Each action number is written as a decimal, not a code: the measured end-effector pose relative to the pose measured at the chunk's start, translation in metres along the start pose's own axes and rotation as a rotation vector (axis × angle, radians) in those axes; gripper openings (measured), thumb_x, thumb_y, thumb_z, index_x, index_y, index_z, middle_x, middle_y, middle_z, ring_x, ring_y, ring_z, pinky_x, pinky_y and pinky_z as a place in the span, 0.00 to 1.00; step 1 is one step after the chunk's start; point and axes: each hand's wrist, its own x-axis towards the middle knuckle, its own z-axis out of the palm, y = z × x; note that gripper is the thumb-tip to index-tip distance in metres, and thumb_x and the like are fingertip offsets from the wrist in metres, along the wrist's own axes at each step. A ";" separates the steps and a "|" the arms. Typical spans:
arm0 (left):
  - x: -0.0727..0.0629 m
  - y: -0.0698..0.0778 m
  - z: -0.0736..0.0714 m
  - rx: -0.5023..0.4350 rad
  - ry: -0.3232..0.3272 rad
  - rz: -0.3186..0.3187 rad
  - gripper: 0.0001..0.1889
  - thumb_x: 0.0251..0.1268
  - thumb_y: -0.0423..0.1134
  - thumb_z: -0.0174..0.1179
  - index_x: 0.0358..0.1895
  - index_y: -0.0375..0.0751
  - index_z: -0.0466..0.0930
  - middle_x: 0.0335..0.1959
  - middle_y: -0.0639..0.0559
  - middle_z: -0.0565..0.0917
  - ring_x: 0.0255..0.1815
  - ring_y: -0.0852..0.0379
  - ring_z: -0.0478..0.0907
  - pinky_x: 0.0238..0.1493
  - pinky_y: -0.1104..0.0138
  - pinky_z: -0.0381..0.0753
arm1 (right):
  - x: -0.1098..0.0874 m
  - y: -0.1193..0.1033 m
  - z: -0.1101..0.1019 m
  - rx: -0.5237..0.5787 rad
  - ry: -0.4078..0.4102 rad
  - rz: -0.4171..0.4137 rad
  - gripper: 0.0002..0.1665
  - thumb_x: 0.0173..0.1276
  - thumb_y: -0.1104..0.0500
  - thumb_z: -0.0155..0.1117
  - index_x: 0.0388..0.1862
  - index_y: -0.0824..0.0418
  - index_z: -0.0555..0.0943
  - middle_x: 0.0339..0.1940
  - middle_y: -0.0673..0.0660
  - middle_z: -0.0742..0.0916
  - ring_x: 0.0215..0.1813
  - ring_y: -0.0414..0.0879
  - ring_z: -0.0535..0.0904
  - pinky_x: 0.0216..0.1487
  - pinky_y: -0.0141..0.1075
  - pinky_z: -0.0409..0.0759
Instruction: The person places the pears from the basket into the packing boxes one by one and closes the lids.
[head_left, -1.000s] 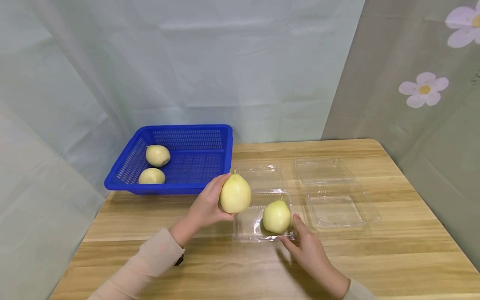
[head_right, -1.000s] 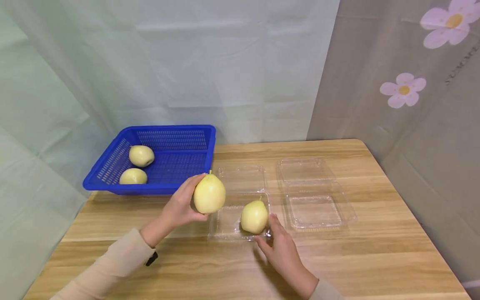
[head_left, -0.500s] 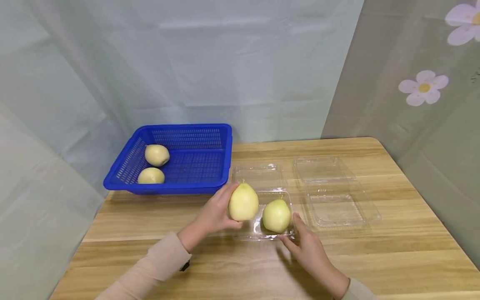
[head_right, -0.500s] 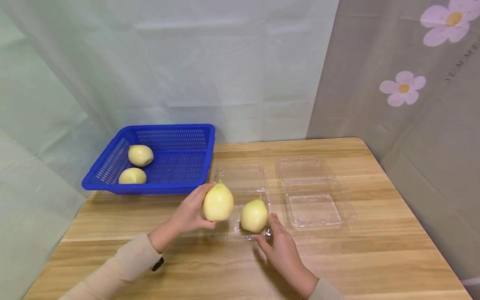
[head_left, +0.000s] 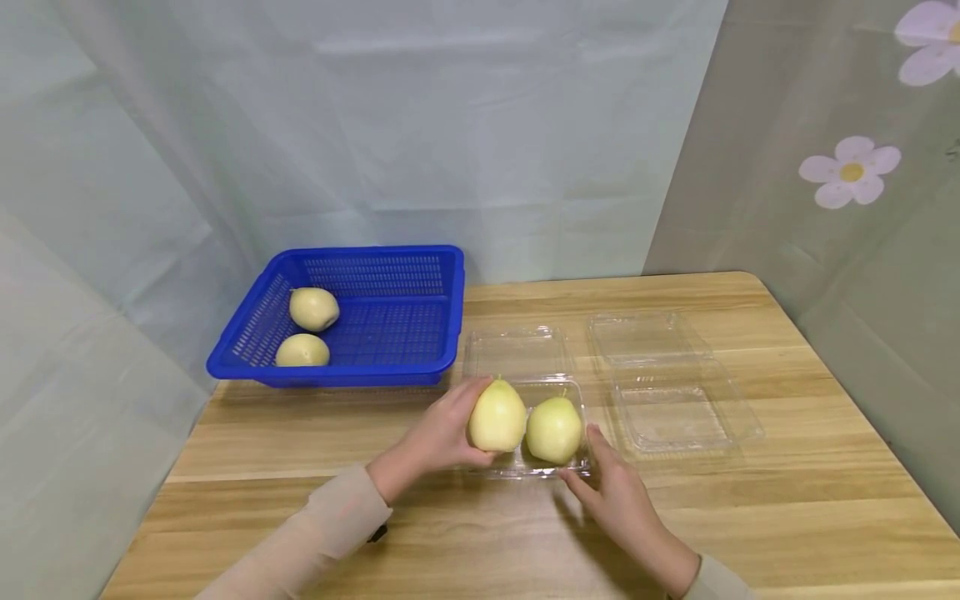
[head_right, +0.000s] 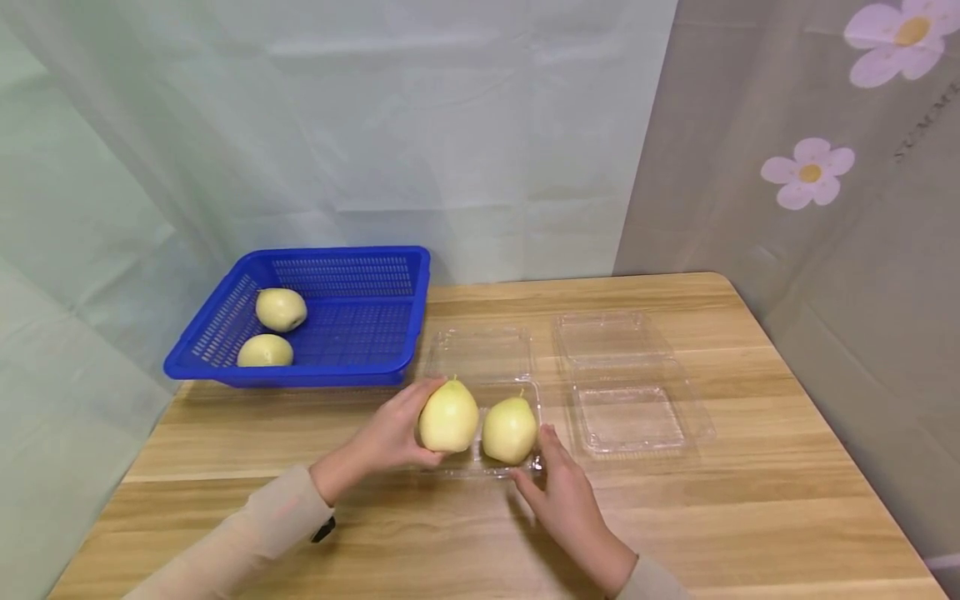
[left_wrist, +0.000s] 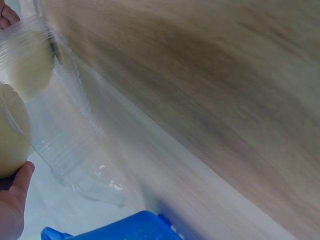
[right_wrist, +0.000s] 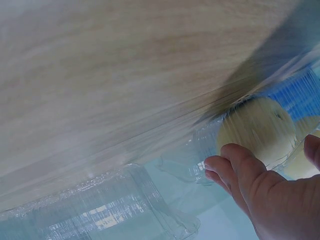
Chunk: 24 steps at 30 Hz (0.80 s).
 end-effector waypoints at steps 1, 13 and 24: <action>0.001 0.001 0.001 -0.005 -0.014 -0.007 0.51 0.31 0.46 0.76 0.64 0.29 0.64 0.59 0.35 0.74 0.60 0.40 0.73 0.59 0.50 0.75 | 0.000 0.000 0.000 0.000 -0.001 0.001 0.44 0.57 0.54 0.72 0.63 0.78 0.66 0.63 0.74 0.73 0.62 0.67 0.71 0.60 0.53 0.70; 0.004 0.001 0.009 0.027 -0.116 -0.034 0.49 0.33 0.47 0.75 0.63 0.28 0.65 0.58 0.35 0.75 0.58 0.40 0.75 0.59 0.52 0.75 | 0.001 0.001 -0.001 0.006 -0.017 0.006 0.44 0.57 0.54 0.71 0.64 0.78 0.65 0.63 0.74 0.72 0.63 0.67 0.71 0.61 0.53 0.69; 0.009 0.001 0.008 0.018 -0.201 -0.092 0.47 0.36 0.47 0.74 0.63 0.27 0.65 0.59 0.33 0.74 0.58 0.39 0.74 0.60 0.52 0.75 | 0.001 -0.001 -0.002 0.013 -0.019 0.007 0.43 0.57 0.55 0.72 0.64 0.79 0.66 0.63 0.74 0.72 0.64 0.66 0.70 0.61 0.53 0.69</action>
